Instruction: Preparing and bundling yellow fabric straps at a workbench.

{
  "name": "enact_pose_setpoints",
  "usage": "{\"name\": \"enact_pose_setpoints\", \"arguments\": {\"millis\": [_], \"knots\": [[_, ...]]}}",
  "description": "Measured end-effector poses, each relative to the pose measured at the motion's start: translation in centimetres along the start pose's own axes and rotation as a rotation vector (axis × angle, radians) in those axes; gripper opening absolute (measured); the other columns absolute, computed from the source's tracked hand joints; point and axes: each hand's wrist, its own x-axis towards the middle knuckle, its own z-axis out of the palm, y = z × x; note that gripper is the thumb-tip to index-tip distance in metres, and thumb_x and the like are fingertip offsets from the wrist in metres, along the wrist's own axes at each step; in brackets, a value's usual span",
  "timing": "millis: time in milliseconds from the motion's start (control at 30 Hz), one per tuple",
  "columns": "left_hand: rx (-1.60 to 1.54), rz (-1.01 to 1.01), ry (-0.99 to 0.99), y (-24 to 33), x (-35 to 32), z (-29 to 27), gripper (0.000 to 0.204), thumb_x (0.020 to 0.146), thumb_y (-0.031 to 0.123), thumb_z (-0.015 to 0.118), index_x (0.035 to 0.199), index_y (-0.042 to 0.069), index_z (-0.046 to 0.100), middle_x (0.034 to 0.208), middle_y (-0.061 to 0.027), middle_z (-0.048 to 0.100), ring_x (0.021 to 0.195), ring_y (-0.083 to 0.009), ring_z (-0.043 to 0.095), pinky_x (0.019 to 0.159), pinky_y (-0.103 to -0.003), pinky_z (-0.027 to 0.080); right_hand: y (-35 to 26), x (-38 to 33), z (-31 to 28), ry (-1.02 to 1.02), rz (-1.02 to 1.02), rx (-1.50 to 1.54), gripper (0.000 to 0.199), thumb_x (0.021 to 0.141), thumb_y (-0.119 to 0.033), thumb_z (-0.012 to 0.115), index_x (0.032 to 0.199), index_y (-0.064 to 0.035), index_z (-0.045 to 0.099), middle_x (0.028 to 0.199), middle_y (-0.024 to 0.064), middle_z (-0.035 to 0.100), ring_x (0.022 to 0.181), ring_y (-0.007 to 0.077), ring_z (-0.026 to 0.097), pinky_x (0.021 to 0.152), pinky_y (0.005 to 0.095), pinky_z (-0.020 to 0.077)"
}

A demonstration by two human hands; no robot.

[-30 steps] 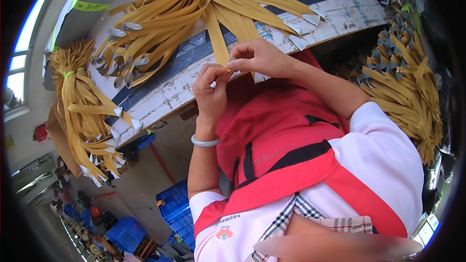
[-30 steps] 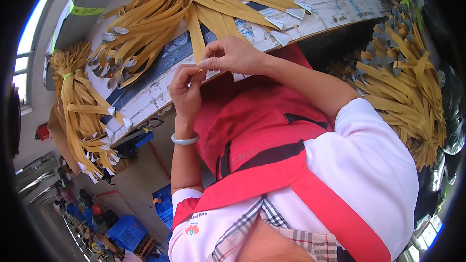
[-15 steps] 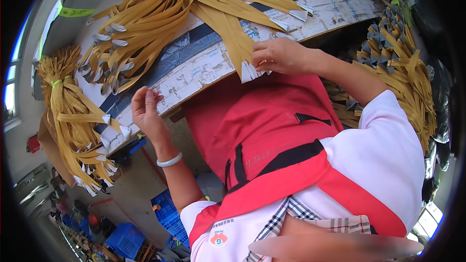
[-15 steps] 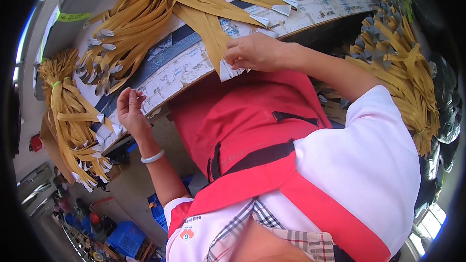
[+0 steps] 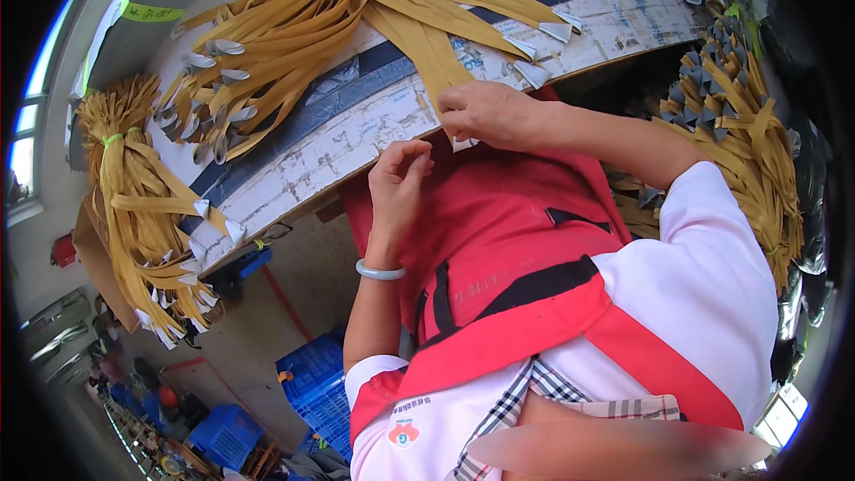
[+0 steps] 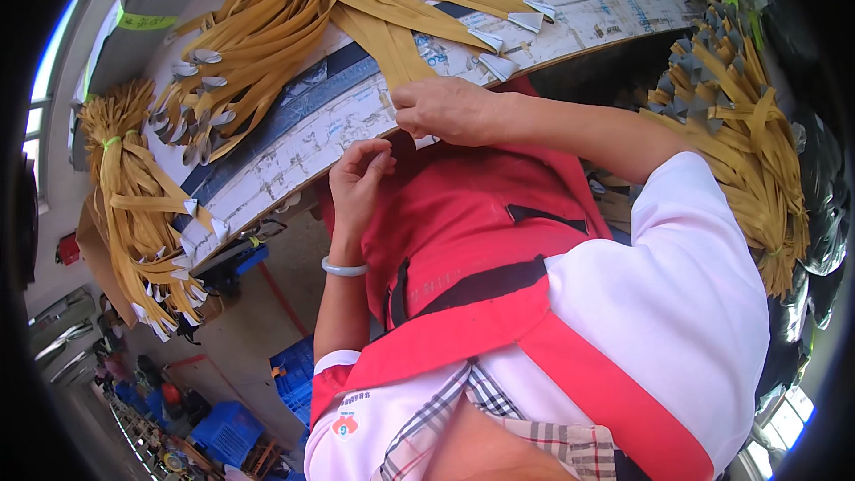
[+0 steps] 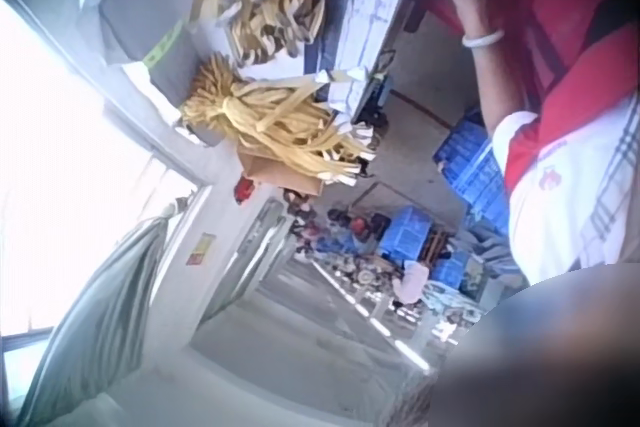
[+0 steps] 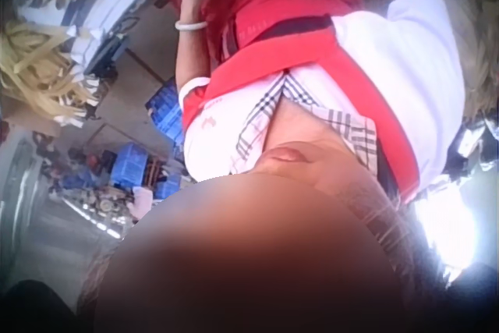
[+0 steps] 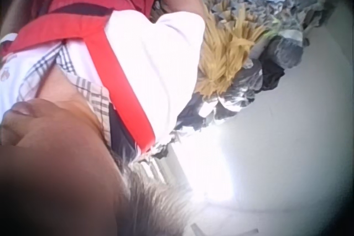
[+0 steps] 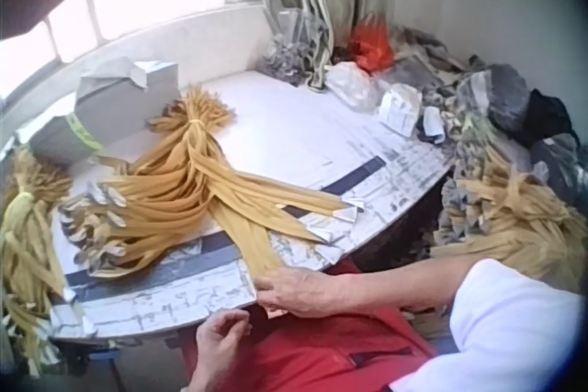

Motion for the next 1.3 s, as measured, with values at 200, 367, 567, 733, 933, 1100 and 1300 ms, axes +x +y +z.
{"name": "enact_pose_setpoints", "arguments": {"millis": [200, 367, 567, 733, 933, 1100, 1300], "knots": [[-0.017, -0.007, -0.017, -0.1, 0.4, 0.4, 0.014, 0.092, -0.004, 0.061, 0.104, 0.0, 0.066, 0.096, -0.0026, 0.066, 0.082, -0.0098, 0.062, 0.074, -0.023, 0.052, 0.1, 0.1, 1.4, -0.018, -0.16, -0.342, 0.012, 0.08, -0.013, 0.068, 0.082, -0.0065, 0.059, 0.097, 0.0101, 0.054, 0.095, 0.0293, 0.057, 0.075, 0.0381, 0.0481], [-0.209, 0.118, 0.006, 1.9, 0.4, 1.1, 0.019, 0.087, -0.008, 0.065, 0.105, -0.001, 0.065, 0.109, -0.0052, 0.062, 0.093, -0.0118, 0.061, 0.081, -0.025, 0.053, -1.5, 2.3, -3.0, -0.024, 0.02, 0.416, 0.005, 0.087, -0.008, 0.066, 0.087, -0.0068, 0.061, 0.097, 0.0055, 0.053, 0.092, 0.019, 0.059, 0.075, 0.0325, 0.05], [-0.285, 0.412, 0.032, 4.0, 1.9, 0.5, 0.031, 0.084, -0.009, 0.07, 0.112, 0.0, 0.06, 0.123, -0.0092, 0.057, 0.106, -0.0152, 0.059, 0.09, -0.027, 0.052, -1.7, 4.0, -2.3, 0.21, 0.164, 1.03, 0.007, 0.094, -0.01, 0.064, 0.093, -0.0048, 0.06, 0.089, 0.0, 0.059, 0.073, 0.0086, 0.058, 0.062, 0.0219, 0.0485], [-0.361, 0.297, 0.067, 4.4, 1.9, -0.6, 0.037, 0.082, -0.008, 0.072, 0.115, 0.003, 0.056, 0.109, -0.0064, 0.065, 0.094, -0.0131, 0.064, 0.083, -0.024, 0.053, -2.6, 4.4, -2.0, 0.169, 0.292, 1.216, 0.01, 0.094, -0.013, 0.064, 0.096, -0.0044, 0.058, 0.079, 0.0004, 0.061, 0.065, 0.0068, 0.06, 0.058, 0.0216, 0.0516], [-0.428, 0.108, 0.024, 3.6, 2.5, -1.9, 0.019, 0.083, -0.01, 0.069, 0.098, -0.002, 0.063, 0.096, -0.0078, 0.068, 0.09, -0.0145, 0.066, 0.081, -0.026, 0.056, -2.2, 4.4, -3.0, -0.034, 0.341, 1.266, 0.021, 0.092, -0.02, 0.069, 0.093, -0.0011, 0.06, 0.083, 0.0041, 0.065, 0.07, 0.01, 0.065, 0.066, 0.0227, 0.0546], [-0.349, 0.097, -0.03, 4.3, 2.5, -2.4, 0.011, 0.083, -0.009, 0.069, 0.09, -0.002, 0.064, 0.093, -0.0073, 0.068, 0.086, -0.013, 0.064, 0.079, -0.026, 0.054, -1.5, 4.6, -3.7, -0.176, 0.332, 1.217, 0.022, 0.089, -0.02, 0.072, 0.089, -0.0016, 0.061, 0.084, 0.0057, 0.066, 0.07, 0.0104, 0.065, 0.065, 0.0226, 0.0535], [-0.156, 0.273, 0.187, 2.7, 2.6, -1.2, 0.009, 0.086, -0.007, 0.068, 0.089, -0.001, 0.062, 0.09, -0.0043, 0.065, 0.079, -0.011, 0.061, 0.073, -0.022, 0.051, -1.5, 4.9, -2.2, 0.063, 0.246, 0.883, 0.018, 0.088, -0.016, 0.071, 0.087, -0.0028, 0.059, 0.079, 0.0053, 0.062, 0.066, 0.0136, 0.064, 0.061, 0.0266, 0.0511]]}}
